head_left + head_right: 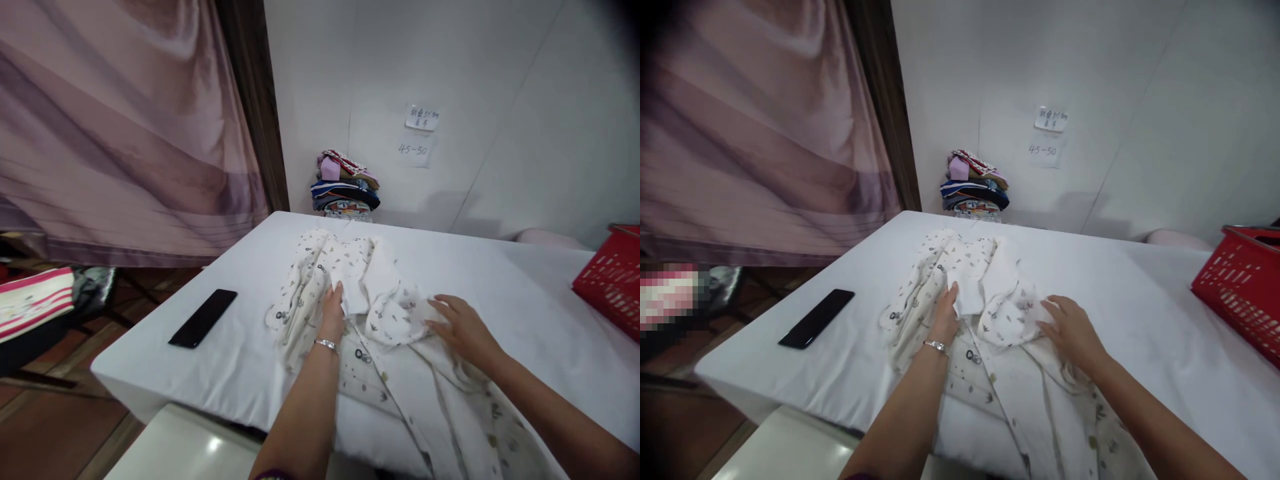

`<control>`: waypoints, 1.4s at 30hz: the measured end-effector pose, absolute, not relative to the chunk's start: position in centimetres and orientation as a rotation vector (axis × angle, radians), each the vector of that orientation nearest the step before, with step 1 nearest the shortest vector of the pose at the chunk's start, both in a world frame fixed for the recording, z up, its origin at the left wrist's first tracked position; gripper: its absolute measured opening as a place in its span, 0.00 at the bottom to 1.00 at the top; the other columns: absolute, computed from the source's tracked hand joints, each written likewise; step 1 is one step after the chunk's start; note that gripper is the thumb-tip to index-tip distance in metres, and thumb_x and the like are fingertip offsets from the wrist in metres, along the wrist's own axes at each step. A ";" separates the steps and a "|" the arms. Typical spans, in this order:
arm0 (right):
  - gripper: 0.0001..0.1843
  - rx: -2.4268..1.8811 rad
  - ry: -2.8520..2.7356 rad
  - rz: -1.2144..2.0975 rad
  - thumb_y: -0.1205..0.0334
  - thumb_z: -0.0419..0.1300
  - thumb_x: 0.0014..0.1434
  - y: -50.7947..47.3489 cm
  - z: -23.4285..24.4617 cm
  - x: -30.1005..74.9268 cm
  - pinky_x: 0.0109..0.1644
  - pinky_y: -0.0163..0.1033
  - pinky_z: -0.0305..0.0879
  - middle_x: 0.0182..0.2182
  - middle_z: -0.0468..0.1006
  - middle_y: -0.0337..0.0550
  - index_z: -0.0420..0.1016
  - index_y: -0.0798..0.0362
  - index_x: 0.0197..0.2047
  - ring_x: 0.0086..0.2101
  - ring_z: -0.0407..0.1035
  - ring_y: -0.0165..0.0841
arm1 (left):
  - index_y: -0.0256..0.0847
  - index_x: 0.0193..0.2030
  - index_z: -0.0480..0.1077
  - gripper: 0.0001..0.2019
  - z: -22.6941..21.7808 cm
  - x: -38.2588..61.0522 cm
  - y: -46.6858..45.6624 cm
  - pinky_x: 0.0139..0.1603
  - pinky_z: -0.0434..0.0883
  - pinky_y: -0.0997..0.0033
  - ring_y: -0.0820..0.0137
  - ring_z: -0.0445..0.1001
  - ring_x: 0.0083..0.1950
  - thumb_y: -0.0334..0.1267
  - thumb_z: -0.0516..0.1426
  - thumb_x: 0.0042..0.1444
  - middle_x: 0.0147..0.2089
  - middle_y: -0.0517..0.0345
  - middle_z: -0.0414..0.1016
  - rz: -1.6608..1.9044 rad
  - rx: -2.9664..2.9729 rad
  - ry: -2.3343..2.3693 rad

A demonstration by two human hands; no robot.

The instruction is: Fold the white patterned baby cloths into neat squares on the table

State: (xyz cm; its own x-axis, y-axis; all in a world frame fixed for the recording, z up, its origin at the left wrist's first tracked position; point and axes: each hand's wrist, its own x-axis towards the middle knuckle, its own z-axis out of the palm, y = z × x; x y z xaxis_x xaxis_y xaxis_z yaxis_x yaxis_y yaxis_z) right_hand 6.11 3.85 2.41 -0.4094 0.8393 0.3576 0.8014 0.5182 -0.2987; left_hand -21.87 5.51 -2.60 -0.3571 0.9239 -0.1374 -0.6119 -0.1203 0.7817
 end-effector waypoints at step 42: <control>0.24 -1.142 -1.988 0.797 0.44 0.52 0.57 6.4 1.6 -6.0 0.59 0.52 0.56 0.51 0.71 0.47 0.73 0.49 0.49 0.55 0.60 0.42 | 0.37 0.35 0.74 0.15 -0.9 -18.7 3.7 0.35 0.66 0.75 0.73 0.68 0.31 0.46 0.61 0.45 0.28 0.60 0.72 1.705 0.592 0.975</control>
